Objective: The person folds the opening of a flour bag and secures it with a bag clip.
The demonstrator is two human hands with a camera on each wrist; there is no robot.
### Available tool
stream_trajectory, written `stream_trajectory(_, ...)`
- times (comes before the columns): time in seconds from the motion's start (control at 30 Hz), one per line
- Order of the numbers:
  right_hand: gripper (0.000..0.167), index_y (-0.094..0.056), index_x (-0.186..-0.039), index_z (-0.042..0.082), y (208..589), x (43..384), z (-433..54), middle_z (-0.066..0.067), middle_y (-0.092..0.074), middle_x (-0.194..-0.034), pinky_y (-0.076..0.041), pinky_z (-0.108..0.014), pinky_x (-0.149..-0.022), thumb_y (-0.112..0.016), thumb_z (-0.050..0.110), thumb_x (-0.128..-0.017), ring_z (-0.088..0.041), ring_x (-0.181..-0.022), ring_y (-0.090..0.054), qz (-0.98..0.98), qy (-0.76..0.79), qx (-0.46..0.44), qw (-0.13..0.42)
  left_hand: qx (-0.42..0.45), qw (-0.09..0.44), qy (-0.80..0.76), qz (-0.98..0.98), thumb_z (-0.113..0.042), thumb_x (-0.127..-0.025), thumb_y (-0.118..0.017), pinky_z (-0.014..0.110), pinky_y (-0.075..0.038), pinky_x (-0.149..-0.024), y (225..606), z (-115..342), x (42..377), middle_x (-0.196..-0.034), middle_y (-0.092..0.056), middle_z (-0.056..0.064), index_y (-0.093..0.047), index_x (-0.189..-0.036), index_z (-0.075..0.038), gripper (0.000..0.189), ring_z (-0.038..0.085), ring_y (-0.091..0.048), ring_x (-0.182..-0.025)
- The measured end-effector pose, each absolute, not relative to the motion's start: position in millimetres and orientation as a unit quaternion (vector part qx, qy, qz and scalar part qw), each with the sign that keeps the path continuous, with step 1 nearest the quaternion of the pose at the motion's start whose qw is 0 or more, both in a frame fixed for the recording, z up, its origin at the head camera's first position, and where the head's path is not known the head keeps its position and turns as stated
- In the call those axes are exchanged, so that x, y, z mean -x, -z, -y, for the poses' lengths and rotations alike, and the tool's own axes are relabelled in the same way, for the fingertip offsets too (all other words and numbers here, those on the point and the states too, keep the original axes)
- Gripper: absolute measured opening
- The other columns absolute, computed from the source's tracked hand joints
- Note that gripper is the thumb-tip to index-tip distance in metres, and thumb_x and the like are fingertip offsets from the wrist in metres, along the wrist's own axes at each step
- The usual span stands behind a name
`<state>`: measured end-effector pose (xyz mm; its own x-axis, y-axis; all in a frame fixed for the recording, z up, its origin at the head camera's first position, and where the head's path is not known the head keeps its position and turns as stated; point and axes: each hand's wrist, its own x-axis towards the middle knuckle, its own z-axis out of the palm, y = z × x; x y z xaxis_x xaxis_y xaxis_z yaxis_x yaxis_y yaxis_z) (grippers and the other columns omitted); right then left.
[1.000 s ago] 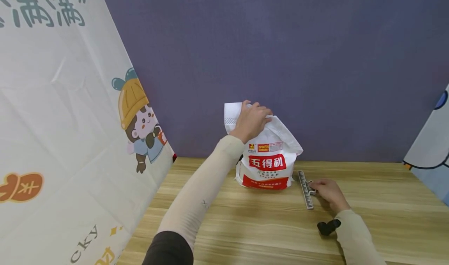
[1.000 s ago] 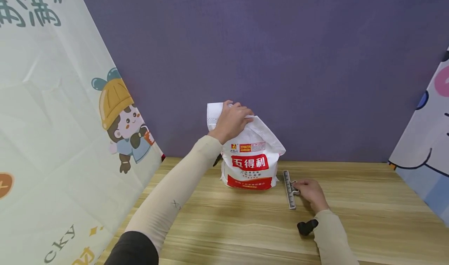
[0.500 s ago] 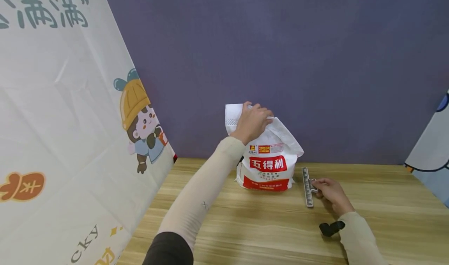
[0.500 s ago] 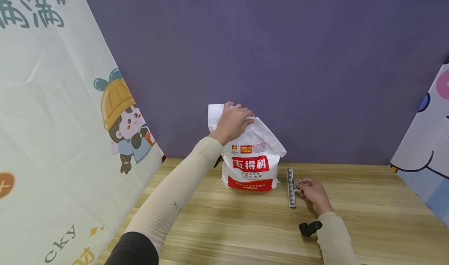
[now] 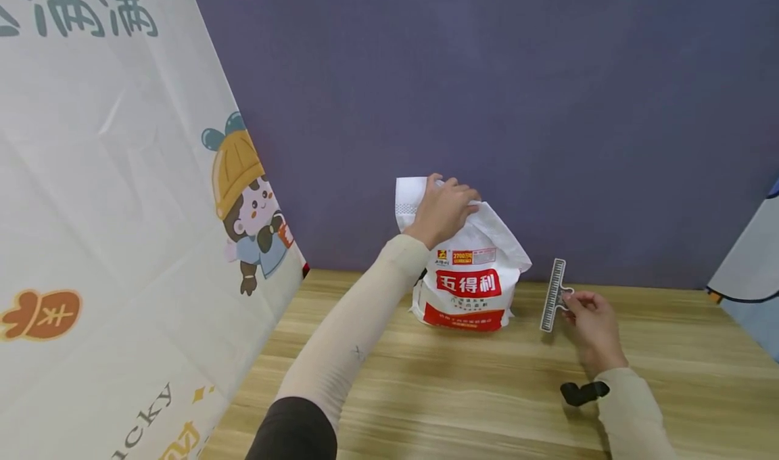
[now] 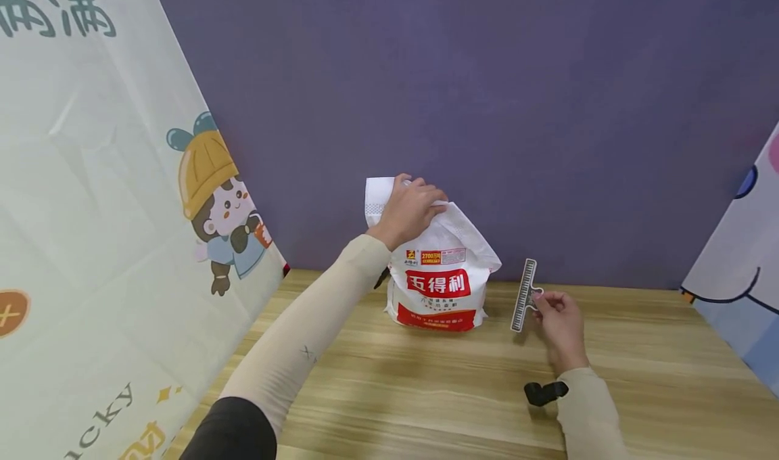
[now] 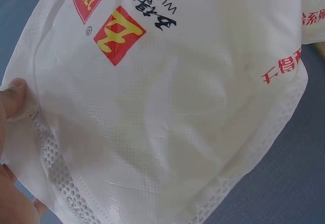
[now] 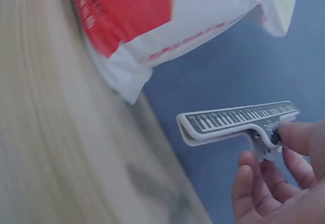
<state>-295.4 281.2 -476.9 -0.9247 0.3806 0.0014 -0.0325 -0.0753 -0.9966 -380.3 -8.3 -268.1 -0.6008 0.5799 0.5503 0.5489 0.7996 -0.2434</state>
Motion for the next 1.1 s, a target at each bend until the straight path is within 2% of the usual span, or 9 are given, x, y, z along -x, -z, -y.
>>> stream_trajectory(0.13,0.021,-0.053,-0.111,0.014,462.8,292.3,-281.4,0.015,-0.066,-0.083,-0.054,-0.015,-0.062,-0.068,0.013,-0.098,0.000,-0.066,-0.065,0.635,-0.742,0.111,0.183,0.318,0.322,-0.023,0.891,-0.040,-0.105,-0.057,0.048,-0.034,-0.118,267.1,7.1,380.4,-0.119,-0.075,-0.014,-0.073,-0.120,-0.031,0.024,0.011,-0.063,-0.114)
stream_trajectory(0.27,0.024,-0.057,-0.120,0.019,449.8,285.8,-280.3,0.018,-0.064,-0.088,-0.054,-0.012,-0.065,-0.067,0.014,-0.098,0.002,-0.071,-0.065,0.635,-0.743,0.089,0.193,0.315,0.316,-0.021,0.895,-0.040,-0.104,-0.057,0.048,-0.033,-0.119,266.8,6.9,379.3,-0.120,-0.075,-0.013,-0.073,-0.120,-0.031,0.024,0.011,-0.063,-0.115)
stream_trajectory(0.43,0.028,-0.063,-0.125,0.012,434.7,279.6,-277.1,0.017,-0.061,-0.093,-0.054,-0.010,-0.068,-0.069,0.018,-0.098,0.005,-0.079,-0.063,0.657,-0.720,0.088,0.206,0.314,0.305,-0.020,0.899,-0.040,-0.105,-0.056,0.048,-0.032,-0.120,266.9,7.0,378.1,-0.122,-0.074,-0.013,-0.073,-0.121,-0.031,0.025,0.011,-0.063,-0.116)
stream_trajectory(0.7,0.043,-0.061,-0.139,0.007,410.0,277.6,-269.6,0.021,-0.058,-0.098,-0.048,-0.006,-0.072,-0.065,0.027,-0.101,0.003,-0.090,-0.055,0.756,-0.605,0.082,0.235,0.315,0.318,-0.030,0.894,-0.040,-0.105,-0.056,0.048,-0.033,-0.118,266.3,7.9,380.1,-0.120,-0.075,-0.014,-0.073,-0.120,-0.031,0.025,0.011,-0.064,-0.115)
stream_trajectory(0.97,0.041,-0.064,-0.133,0.002,386.2,278.8,-267.3,0.026,-0.057,-0.098,-0.046,-0.010,-0.066,-0.066,0.027,-0.101,0.010,-0.089,-0.054,0.828,-0.486,0.026,0.279,0.314,0.295,-0.029,0.902,-0.040,-0.106,-0.055,0.048,-0.030,-0.120,266.1,6.0,379.5,-0.124,-0.073,-0.014,-0.072,-0.124,-0.031,0.026,0.010,-0.062,-0.118)
stream_trajectory(1.1,0.037,-0.067,-0.128,0.003,372.9,281.2,-265.2,0.014,-0.064,-0.098,-0.044,-0.013,-0.066,-0.068,0.026,-0.099,0.012,-0.085,-0.054,0.843,-0.456,0.004,0.286,0.311,0.298,-0.035,0.902,-0.040,-0.106,-0.054,0.048,-0.031,-0.120,266.0,5.5,379.2,-0.125,-0.073,-0.014,-0.072,-0.124,-0.032,0.027,0.010,-0.062,-0.118)
